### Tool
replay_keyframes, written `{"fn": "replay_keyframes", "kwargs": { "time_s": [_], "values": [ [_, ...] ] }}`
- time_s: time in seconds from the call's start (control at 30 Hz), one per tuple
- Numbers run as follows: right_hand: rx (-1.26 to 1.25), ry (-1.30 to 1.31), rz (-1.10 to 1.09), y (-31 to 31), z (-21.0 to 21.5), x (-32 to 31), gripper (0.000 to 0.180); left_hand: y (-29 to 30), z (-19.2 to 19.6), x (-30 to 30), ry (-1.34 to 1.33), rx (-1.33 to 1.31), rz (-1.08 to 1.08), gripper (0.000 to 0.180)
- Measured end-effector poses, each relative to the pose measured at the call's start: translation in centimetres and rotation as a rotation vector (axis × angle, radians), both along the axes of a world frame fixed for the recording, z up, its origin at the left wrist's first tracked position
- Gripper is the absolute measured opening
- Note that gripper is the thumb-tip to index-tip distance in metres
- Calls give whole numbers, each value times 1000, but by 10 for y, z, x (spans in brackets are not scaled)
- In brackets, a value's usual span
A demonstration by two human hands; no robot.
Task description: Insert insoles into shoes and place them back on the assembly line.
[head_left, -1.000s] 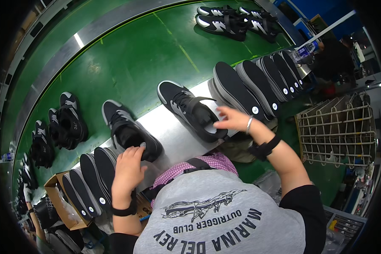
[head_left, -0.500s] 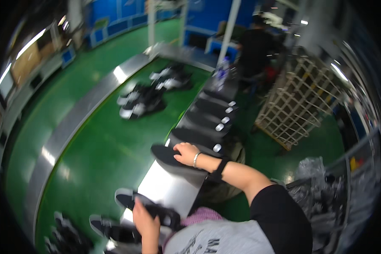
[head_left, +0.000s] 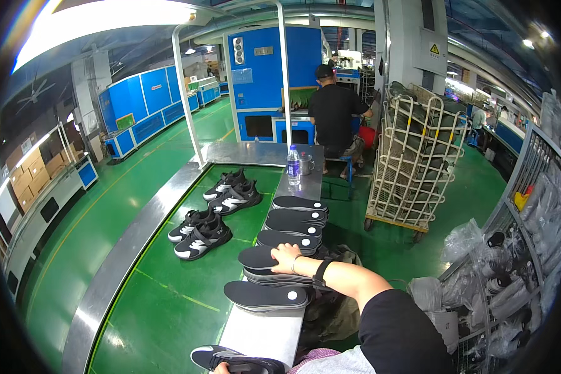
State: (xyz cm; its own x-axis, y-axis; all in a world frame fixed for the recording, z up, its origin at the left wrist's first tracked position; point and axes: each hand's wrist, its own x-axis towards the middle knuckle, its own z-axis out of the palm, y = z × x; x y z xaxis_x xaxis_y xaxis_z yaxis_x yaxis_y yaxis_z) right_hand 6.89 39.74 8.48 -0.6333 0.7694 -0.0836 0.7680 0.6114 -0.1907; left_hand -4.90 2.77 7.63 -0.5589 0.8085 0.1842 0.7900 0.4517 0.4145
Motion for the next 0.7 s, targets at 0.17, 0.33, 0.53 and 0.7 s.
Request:
{"fn": "replay_keyframes", "kwargs": {
  "time_s": [0.17,0.33,0.53,0.7],
  "values": [
    [-558,1485,-186,41,75,10,20,2,-3,3,-36,-23,21,34],
    [-913,1007,513,-63,129,3,11,5,-40,-13,-469,294,208,25],
    [-1123,424,1446,-163,-79,-20,19,5,-28,-19,-477,286,240,28],
    [-1558,-319,669,-173,-76,-37,23,6,-33,-20,-432,195,289,27]
  ]
}}
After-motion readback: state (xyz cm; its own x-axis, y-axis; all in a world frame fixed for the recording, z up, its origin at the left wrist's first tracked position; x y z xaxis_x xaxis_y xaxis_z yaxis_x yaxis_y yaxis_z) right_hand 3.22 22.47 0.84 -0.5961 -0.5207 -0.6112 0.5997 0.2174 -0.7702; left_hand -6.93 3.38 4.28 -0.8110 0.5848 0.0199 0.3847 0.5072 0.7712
